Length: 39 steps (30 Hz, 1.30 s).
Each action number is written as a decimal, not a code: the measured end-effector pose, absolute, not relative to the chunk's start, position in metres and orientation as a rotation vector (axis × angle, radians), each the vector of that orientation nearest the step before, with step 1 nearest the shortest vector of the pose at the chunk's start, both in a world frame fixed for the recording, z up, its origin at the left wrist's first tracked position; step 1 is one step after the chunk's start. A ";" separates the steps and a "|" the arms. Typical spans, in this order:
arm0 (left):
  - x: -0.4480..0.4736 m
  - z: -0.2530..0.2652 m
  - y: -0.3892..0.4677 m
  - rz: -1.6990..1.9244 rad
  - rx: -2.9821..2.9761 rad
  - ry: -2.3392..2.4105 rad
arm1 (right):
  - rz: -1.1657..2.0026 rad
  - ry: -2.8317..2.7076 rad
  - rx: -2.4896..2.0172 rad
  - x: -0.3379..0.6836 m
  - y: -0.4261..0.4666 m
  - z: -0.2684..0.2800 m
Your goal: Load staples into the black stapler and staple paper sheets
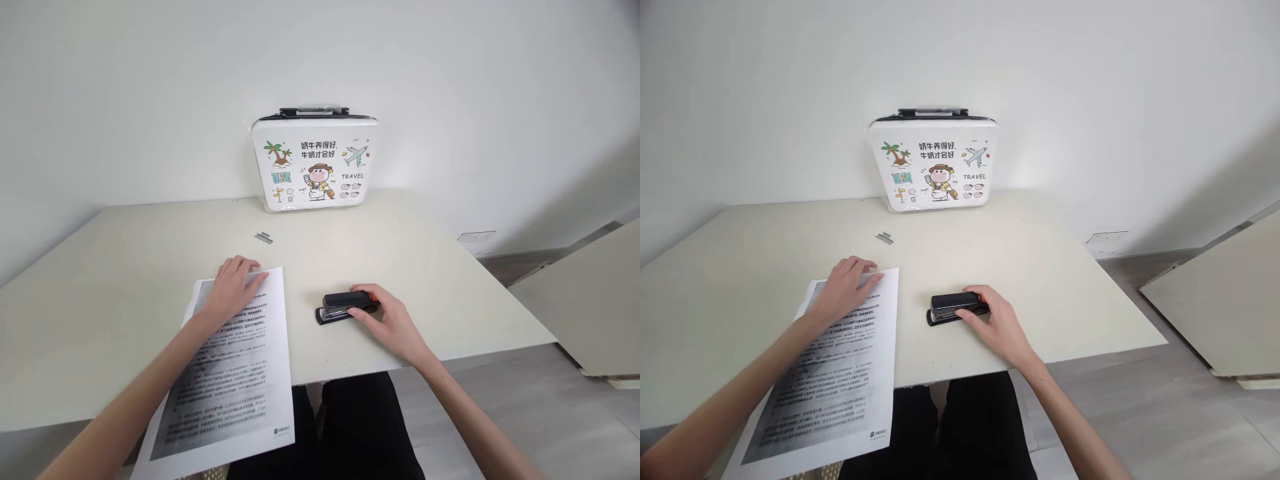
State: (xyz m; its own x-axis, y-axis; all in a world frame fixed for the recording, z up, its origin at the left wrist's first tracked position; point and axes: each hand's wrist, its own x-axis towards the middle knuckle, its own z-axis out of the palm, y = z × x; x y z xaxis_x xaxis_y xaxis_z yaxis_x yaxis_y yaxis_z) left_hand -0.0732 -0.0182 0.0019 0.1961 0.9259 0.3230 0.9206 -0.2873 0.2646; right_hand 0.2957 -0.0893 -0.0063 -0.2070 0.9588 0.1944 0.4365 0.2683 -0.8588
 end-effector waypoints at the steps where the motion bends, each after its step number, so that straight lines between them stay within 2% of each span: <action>1: -0.070 -0.002 -0.015 0.692 2.391 1.880 | 0.867 -1.779 -1.273 0.296 -0.089 -0.006; 6: -0.059 -0.010 -0.007 0.779 2.236 1.900 | 0.878 -1.776 -1.273 0.295 -0.090 -0.005; 14: -0.030 0.009 -0.028 0.796 2.008 1.681 | 0.882 -1.777 -1.287 0.295 -0.093 -0.004; 39: 0.027 0.005 -0.075 0.797 2.067 1.683 | 0.848 -1.781 -1.282 0.294 -0.092 -0.005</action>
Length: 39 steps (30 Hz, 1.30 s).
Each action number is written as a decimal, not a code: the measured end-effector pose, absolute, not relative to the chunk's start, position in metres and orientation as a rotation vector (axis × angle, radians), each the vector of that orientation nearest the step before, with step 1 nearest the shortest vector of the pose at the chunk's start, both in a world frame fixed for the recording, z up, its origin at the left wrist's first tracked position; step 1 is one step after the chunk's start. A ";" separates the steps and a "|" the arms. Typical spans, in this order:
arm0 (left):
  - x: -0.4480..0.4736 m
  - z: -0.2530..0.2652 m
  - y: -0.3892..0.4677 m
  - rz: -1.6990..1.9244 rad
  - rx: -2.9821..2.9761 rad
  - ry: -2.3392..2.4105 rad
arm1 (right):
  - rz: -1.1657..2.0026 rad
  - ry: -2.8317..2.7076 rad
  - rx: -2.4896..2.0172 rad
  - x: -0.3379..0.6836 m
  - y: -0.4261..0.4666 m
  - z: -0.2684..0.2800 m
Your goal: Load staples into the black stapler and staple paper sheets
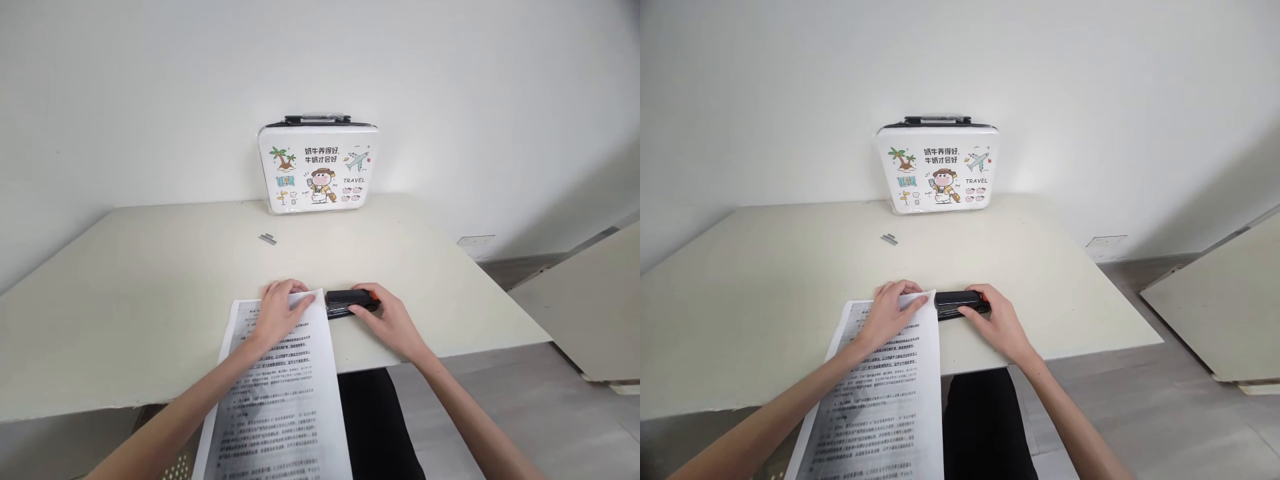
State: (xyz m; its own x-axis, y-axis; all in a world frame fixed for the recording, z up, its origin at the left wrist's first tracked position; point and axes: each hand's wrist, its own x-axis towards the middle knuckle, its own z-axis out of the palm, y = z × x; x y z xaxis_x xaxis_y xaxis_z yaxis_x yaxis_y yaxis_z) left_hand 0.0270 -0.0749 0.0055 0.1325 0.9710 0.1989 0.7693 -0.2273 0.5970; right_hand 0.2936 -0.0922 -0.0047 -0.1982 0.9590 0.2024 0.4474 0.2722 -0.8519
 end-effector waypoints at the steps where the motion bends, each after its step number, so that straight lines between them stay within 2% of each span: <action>1: 0.027 0.005 -0.075 0.803 2.068 1.682 | 0.842 -1.783 -1.281 0.294 -0.092 -0.005; 39: 0.040 0.004 -0.081 0.786 2.099 1.681 | 0.793 -1.730 -1.365 0.294 -0.092 -0.006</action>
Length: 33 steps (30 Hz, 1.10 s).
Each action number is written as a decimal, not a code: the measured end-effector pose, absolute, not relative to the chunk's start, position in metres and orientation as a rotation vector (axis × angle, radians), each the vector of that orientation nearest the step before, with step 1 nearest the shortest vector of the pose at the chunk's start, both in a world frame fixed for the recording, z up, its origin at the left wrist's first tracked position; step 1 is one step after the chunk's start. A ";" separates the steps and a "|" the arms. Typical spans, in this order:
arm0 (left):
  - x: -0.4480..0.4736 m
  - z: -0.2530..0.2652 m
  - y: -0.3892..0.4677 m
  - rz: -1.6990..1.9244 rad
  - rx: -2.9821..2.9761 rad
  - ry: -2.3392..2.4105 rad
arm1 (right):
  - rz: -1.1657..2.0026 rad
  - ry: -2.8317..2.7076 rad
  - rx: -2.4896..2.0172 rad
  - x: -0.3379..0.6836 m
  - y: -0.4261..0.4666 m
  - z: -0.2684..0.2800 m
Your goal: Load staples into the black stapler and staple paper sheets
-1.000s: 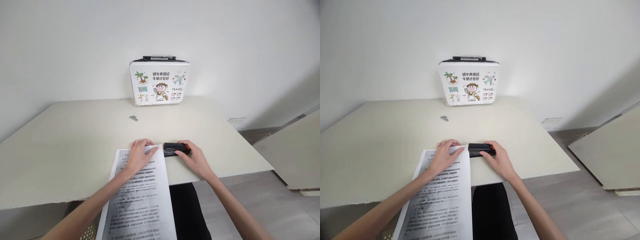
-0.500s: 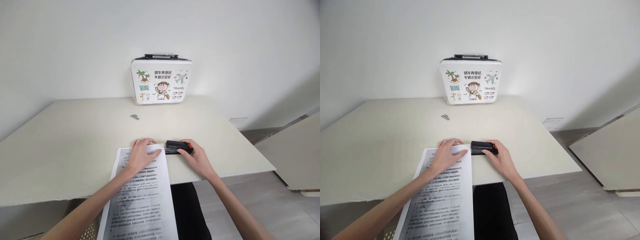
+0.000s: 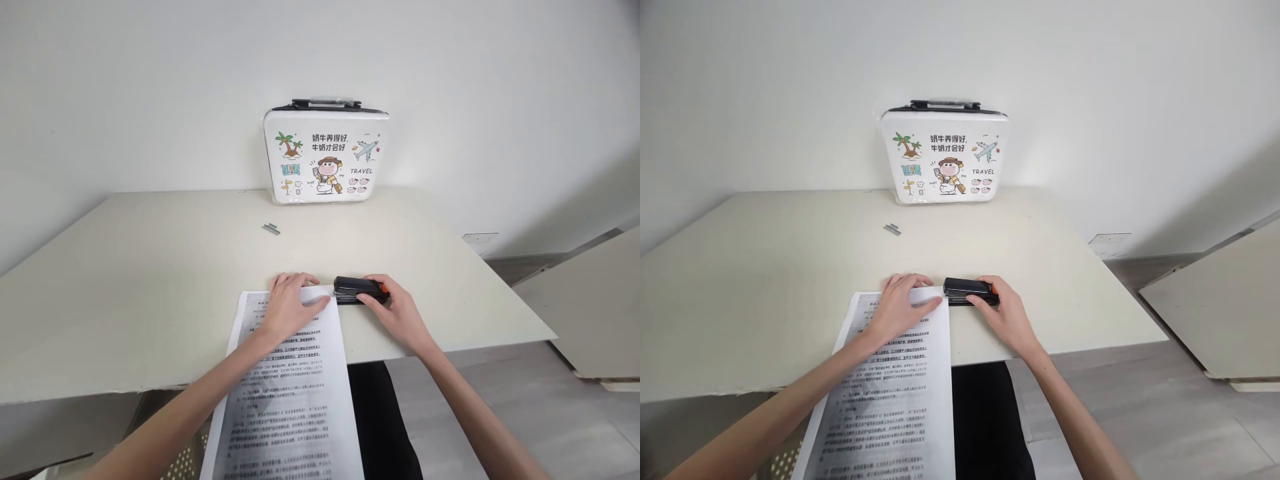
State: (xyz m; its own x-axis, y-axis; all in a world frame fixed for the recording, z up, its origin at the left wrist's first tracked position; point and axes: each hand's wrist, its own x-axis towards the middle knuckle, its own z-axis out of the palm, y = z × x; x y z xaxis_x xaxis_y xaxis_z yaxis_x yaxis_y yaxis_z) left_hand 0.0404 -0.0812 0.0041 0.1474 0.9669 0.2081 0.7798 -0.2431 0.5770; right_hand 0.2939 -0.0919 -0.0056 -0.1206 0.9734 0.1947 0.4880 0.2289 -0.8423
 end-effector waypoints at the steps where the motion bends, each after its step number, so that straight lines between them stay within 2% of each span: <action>1: 0.040 0.005 -0.081 0.786 2.108 1.679 | 0.801 -1.727 -1.369 0.294 -0.092 -0.006; 6: 0.026 0.016 -0.088 0.802 2.233 1.512 | 0.839 -1.704 -1.389 0.293 -0.093 -0.003; 11: 0.015 0.021 -0.112 0.551 2.447 1.209 | 0.897 -1.649 -1.365 0.295 -0.092 0.000; 16: 0.017 0.014 -0.122 0.403 2.542 1.132 | 0.957 -1.589 -1.441 0.295 -0.079 0.009; 25: 0.015 0.008 -0.121 0.404 2.567 1.100 | 0.897 -1.882 -1.544 0.271 -0.044 0.040; 33: 0.013 0.004 -0.126 0.473 2.562 1.080 | 0.841 -2.005 -1.591 0.248 -0.038 0.044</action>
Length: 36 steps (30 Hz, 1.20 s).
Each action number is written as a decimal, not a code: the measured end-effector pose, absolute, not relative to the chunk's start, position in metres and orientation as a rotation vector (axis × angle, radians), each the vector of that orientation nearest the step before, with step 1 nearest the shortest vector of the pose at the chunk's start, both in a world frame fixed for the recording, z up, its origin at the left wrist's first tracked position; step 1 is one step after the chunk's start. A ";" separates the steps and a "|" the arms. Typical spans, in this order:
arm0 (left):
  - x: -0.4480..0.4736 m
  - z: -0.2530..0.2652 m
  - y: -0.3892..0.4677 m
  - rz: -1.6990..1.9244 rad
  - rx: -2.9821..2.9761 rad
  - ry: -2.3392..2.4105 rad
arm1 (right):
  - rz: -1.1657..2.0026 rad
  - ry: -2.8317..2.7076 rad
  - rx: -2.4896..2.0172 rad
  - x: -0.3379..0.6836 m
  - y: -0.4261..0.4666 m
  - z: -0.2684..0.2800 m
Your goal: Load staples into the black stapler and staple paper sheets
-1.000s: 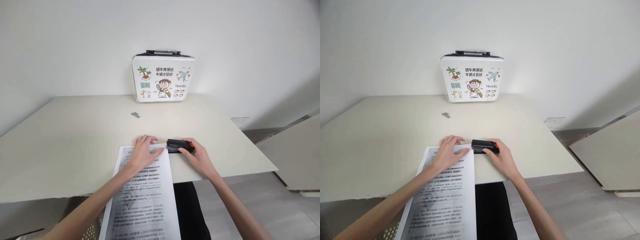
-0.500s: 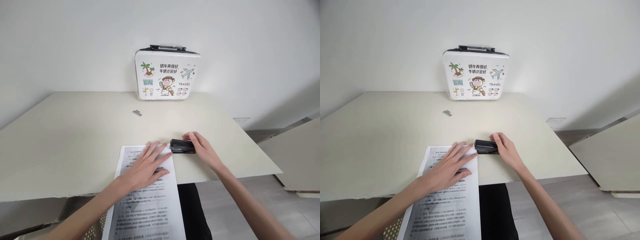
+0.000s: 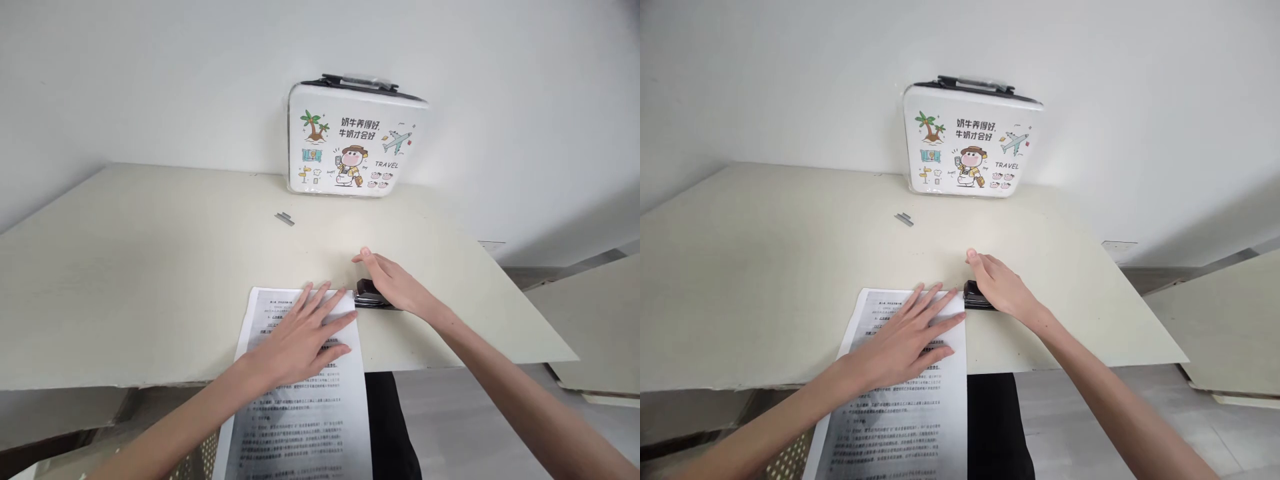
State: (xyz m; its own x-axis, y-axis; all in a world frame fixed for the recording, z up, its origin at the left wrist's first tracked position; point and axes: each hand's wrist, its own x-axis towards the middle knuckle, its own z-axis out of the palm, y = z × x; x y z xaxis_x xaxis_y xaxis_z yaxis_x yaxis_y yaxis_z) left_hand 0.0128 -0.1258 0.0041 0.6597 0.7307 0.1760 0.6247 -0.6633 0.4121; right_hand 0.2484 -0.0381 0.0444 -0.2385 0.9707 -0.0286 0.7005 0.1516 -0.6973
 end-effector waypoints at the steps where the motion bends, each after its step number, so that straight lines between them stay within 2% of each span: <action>1: 0.013 0.004 -0.126 0.483 2.553 1.082 | 0.818 -2.028 -1.583 0.247 -0.039 0.044; 10: 0.013 0.001 -0.122 0.546 2.530 1.045 | 0.790 -2.139 -1.586 0.243 -0.042 0.045; 36: 0.013 -0.006 -0.123 0.443 2.662 1.049 | 0.757 -2.277 -1.805 0.231 -0.046 0.058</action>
State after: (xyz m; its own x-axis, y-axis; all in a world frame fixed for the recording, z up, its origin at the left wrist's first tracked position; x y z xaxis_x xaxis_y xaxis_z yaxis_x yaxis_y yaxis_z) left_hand 0.0128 -0.1235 -0.0061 0.6951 0.6936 0.1889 0.6191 -0.7111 0.3332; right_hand 0.2311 -0.0459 0.0576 -0.2711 0.9422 -0.1968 0.8727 0.1543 -0.4633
